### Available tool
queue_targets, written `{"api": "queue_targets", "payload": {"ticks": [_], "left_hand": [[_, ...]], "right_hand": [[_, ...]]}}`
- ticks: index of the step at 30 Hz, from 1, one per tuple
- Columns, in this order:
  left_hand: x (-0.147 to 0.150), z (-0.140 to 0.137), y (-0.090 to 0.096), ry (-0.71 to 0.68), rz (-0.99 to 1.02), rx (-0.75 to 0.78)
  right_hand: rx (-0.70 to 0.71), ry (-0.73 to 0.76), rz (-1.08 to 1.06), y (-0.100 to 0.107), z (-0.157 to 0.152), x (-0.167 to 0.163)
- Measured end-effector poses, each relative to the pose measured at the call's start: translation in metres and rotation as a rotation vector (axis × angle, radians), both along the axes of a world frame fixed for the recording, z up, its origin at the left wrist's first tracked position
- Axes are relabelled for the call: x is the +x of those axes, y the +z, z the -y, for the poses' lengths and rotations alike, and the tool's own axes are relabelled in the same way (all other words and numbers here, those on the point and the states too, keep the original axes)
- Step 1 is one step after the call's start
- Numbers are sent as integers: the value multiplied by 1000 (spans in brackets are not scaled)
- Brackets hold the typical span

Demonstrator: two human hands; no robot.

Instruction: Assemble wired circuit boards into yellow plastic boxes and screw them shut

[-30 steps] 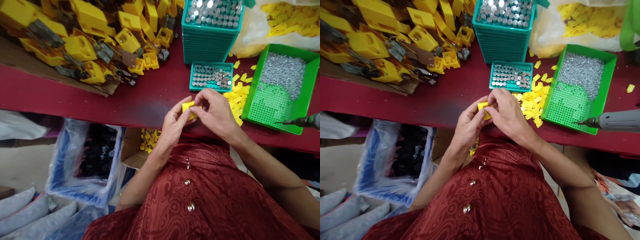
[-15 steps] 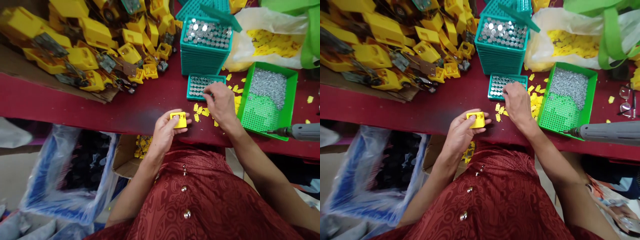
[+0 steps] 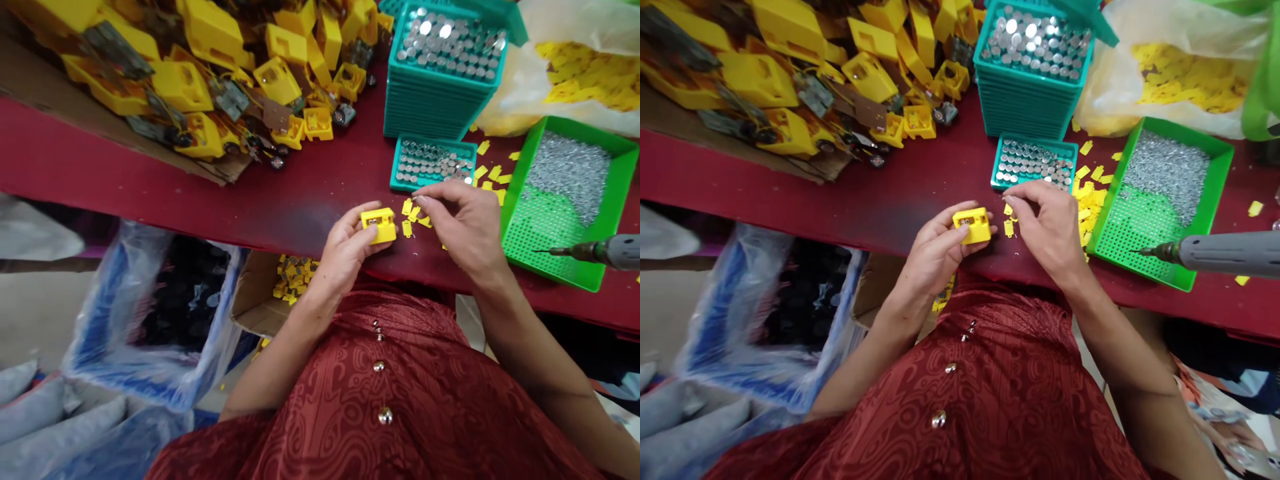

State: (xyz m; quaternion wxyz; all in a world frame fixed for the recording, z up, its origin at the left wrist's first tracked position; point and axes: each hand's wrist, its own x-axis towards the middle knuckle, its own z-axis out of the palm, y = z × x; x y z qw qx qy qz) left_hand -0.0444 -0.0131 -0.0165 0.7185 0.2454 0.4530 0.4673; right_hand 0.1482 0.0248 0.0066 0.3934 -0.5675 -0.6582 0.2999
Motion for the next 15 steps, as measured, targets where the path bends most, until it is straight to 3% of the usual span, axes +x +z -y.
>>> {"api": "queue_targets", "payload": {"ticks": [4,10,15], "left_hand": [[6,1,-6,18,-17,26],[14,4,-7,9,-40,108],[18,7,-11,19,-210,193]], "right_hand": [[-71,46,-156,5,18,-19],[-158,23,-194,-3,21,-33],[-235,-15,-230,-7,22,-33]]}}
